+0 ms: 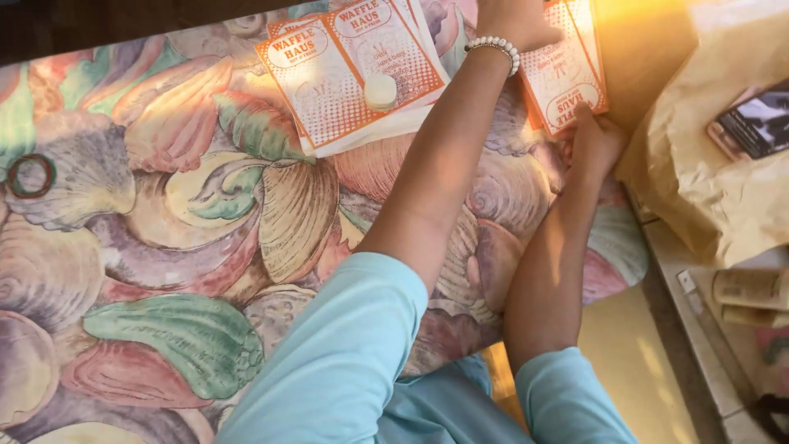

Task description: Folding flat paper bags into their final shape and stacking them.

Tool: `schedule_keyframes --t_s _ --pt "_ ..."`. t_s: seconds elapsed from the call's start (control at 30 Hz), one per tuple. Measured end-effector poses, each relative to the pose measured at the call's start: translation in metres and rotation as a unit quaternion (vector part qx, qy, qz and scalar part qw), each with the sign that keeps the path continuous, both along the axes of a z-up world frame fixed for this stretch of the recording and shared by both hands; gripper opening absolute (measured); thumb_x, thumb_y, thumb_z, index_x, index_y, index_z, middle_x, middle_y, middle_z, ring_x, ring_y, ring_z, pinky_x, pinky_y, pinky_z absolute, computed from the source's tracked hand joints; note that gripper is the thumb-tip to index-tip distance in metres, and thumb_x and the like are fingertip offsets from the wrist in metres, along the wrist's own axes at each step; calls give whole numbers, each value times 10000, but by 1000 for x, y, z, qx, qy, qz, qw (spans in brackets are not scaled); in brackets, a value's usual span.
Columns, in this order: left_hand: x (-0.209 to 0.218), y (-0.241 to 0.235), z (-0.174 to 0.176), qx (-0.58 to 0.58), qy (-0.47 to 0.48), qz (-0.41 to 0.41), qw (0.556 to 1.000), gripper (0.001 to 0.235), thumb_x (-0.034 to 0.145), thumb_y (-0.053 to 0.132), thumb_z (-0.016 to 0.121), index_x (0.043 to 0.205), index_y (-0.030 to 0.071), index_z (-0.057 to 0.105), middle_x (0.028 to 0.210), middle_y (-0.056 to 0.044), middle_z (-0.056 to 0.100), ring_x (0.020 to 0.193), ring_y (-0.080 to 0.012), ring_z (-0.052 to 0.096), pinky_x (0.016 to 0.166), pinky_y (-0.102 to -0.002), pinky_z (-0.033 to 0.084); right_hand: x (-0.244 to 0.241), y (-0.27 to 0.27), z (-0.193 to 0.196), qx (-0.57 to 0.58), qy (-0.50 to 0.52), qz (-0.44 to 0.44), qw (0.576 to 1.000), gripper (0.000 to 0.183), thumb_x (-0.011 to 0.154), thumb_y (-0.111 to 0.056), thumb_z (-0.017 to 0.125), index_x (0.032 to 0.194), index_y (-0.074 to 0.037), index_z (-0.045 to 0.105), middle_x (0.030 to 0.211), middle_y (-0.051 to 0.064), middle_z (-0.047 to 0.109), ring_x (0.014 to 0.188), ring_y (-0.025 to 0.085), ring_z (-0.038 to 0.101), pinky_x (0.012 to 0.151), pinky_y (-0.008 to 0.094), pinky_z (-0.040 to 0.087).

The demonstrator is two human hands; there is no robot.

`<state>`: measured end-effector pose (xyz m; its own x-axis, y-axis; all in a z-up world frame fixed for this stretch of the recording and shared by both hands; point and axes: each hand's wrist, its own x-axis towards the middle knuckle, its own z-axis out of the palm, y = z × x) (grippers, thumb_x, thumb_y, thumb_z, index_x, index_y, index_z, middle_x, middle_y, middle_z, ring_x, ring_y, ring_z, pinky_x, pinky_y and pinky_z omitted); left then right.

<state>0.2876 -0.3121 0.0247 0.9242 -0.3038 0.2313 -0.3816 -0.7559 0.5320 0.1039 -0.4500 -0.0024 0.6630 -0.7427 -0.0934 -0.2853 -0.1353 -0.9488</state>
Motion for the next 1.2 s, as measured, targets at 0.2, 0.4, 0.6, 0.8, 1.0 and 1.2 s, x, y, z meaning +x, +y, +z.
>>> schedule_keyframes --t_s 0.2,0.4,0.6,0.8,1.0,1.2 --pt "10 -22 -9 89 184 -81 975 676 750 785 759 974 191 528 672 127 561 617 -47 565 505 -224 454 4 2 -5 94 -48 -50 993 452 957 -160 744 574 -79 517 448 43 479 330 85 322 343 261 171" --pt "12 -12 4 61 233 -73 968 582 711 638 812 1086 247 602 1013 85 714 952 -146 708 770 -320 584 6 -10 -5 178 -30 -81 980 318 910 -132 792 691 -98 564 493 11 447 380 74 331 378 242 139" --pt "9 -29 -3 56 206 -140 967 441 941 409 746 705 214 429 656 86 415 597 -75 443 572 -259 374 9 -14 6 162 51 -47 984 314 932 -225 792 737 -203 547 551 -76 438 409 24 290 391 215 115" --pt "-111 22 34 -284 -33 -52 957 320 645 233 828 816 190 562 657 17 671 627 -182 676 536 -347 440 -1 -8 18 207 -82 -1 975 87 828 -236 690 772 -200 633 646 -82 523 524 23 368 495 189 232" --pt "-186 67 4 -368 -51 -57 927 494 797 593 680 1028 169 574 833 42 700 654 -117 619 544 -265 415 -1 -28 -15 218 -311 205 902 528 778 15 690 1298 -32 616 1237 87 661 1200 251 642 1033 355 548" --pt "-203 83 -37 -293 -30 -55 954 661 771 368 754 1267 71 435 1183 -139 589 1093 -332 614 902 -437 488 16 -62 -76 212 -321 184 905 465 718 109 640 1136 -89 682 1104 63 720 1097 239 692 918 369 592"
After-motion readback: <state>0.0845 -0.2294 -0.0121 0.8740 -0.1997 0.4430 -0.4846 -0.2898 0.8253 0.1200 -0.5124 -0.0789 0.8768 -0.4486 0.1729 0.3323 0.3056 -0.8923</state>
